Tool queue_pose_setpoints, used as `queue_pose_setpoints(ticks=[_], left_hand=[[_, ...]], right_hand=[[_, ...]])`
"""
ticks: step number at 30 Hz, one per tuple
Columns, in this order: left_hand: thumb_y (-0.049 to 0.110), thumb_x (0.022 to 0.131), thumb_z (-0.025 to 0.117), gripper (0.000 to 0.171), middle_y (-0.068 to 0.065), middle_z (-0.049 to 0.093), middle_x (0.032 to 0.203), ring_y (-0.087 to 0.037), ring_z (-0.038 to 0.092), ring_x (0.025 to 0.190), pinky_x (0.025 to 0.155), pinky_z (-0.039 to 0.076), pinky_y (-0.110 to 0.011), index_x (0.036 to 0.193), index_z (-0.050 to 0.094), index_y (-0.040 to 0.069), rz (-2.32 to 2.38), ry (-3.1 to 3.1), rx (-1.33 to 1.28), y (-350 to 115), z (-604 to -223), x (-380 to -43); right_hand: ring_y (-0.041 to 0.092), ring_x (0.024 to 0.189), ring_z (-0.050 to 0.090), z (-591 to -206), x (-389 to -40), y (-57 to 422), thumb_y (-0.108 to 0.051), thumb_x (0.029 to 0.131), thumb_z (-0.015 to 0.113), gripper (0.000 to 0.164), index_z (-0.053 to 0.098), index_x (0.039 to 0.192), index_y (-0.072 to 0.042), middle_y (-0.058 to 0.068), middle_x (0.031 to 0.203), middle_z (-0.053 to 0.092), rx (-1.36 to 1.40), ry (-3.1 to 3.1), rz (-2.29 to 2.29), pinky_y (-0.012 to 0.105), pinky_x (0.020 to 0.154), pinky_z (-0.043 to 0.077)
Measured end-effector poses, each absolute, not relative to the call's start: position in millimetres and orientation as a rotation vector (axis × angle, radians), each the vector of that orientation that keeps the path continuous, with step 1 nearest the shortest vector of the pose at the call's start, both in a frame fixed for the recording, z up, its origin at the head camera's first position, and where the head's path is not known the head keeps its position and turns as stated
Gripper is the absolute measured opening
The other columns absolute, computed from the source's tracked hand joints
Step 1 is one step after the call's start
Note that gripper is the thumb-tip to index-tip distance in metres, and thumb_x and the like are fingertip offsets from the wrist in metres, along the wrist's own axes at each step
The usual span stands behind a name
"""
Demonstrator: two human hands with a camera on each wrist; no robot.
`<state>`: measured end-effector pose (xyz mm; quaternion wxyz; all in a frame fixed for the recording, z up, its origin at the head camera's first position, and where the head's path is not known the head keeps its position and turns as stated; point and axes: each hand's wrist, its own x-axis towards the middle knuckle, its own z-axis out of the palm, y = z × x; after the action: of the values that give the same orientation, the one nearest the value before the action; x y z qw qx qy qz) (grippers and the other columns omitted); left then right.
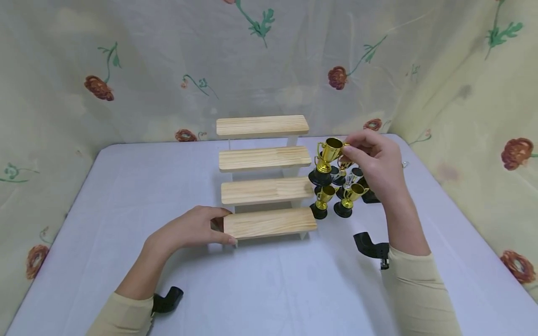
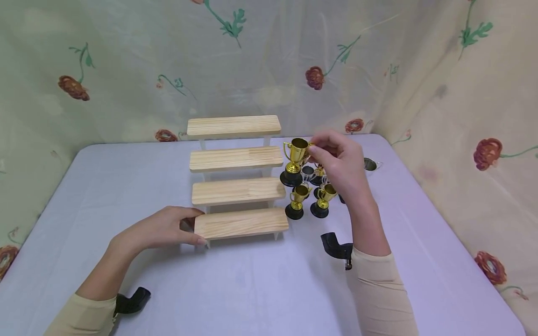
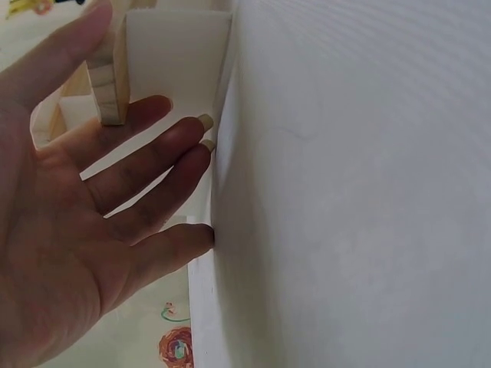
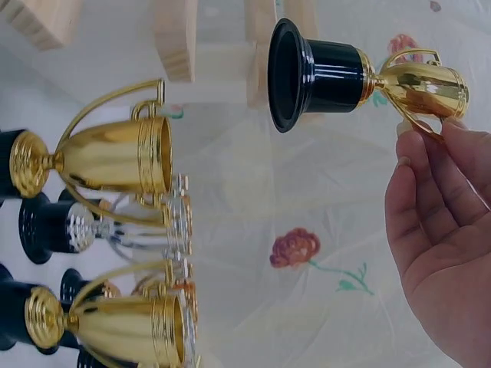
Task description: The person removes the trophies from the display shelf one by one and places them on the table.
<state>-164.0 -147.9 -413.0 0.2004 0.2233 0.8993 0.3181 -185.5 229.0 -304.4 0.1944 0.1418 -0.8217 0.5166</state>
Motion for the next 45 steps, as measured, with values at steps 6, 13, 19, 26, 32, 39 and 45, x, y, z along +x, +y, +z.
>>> queue_pose_setpoints(ticks=[6,13,19,26,32,39,45], left_hand=[[0.057,0.075,0.079,0.048,0.011,0.068,0.091,-0.01,0.06,0.083,0.075,0.048,-0.03,0.11,0.066,0.026,0.893,2.513,0.624,-148.2,-414.0,-163.8],[0.057,0.076,0.079,0.053,0.009,0.068,0.093,-0.011,0.06,0.084,0.076,0.048,-0.032,0.114,0.066,0.023,0.907,2.501,0.619,-148.5,-413.7,-163.0],[0.057,0.075,0.079,0.053,0.009,0.068,0.094,-0.012,0.06,0.085,0.076,0.048,-0.031,0.114,0.066,0.024,0.908,2.498,0.603,-148.4,-412.3,-162.3],[0.056,0.075,0.08,0.052,0.008,0.068,0.093,-0.013,0.06,0.084,0.075,0.048,-0.032,0.113,0.066,0.023,0.909,2.496,0.61,-148.0,-411.6,-163.1],[0.056,0.075,0.08,0.051,0.009,0.069,0.093,-0.012,0.061,0.084,0.075,0.048,-0.032,0.113,0.066,0.025,0.912,2.488,0.596,-147.8,-411.6,-162.8],[0.056,0.075,0.08,0.052,0.009,0.068,0.093,-0.012,0.061,0.085,0.076,0.048,-0.031,0.114,0.065,0.025,0.909,2.503,0.581,-148.2,-410.5,-162.9],[0.054,0.076,0.08,0.051,0.007,0.068,0.092,-0.013,0.06,0.083,0.074,0.048,-0.031,0.112,0.065,0.023,0.92,2.486,0.594,-147.8,-412.1,-162.8]], right_hand=[[0.011,0.075,0.07,-306.2,-180.6,242.9,-0.004,0.093,0.066,0.009,0.067,0.101,0.0,-0.005,0.085,0.069,0.401,-2.265,1.535,0.019,0.074,0.056],[0.01,0.071,0.068,-308.1,-175.1,259.3,0.004,0.092,0.064,0.009,0.067,0.101,0.002,-0.002,0.085,0.067,0.425,-2.165,1.63,0.018,0.071,0.055],[0.009,0.068,0.065,-308.2,-173.2,267.7,0.002,0.094,0.063,0.008,0.067,0.1,0.002,-0.003,0.084,0.068,0.386,-2.144,1.592,0.016,0.07,0.054],[0.011,0.068,0.064,-311.4,-172.8,277.5,0.001,0.096,0.06,0.007,0.065,0.099,0.005,0.0,0.085,0.068,0.356,-2.105,1.589,0.015,0.069,0.053],[0.009,0.068,0.063,-318.0,-172.3,288.7,0.001,0.096,0.059,0.008,0.066,0.099,0.002,-0.002,0.085,0.067,0.267,-2.146,1.533,0.014,0.069,0.053],[0.01,0.066,0.064,-321.3,-171.2,299.1,0.001,0.096,0.059,0.009,0.067,0.1,0.001,0.0,0.085,0.068,0.238,-2.072,1.635,0.015,0.068,0.054],[0.009,0.068,0.064,-324.9,-168.7,308.7,0.001,0.097,0.057,0.01,0.066,0.101,0.002,-0.001,0.087,0.067,0.156,-2.114,1.584,0.014,0.067,0.054]])
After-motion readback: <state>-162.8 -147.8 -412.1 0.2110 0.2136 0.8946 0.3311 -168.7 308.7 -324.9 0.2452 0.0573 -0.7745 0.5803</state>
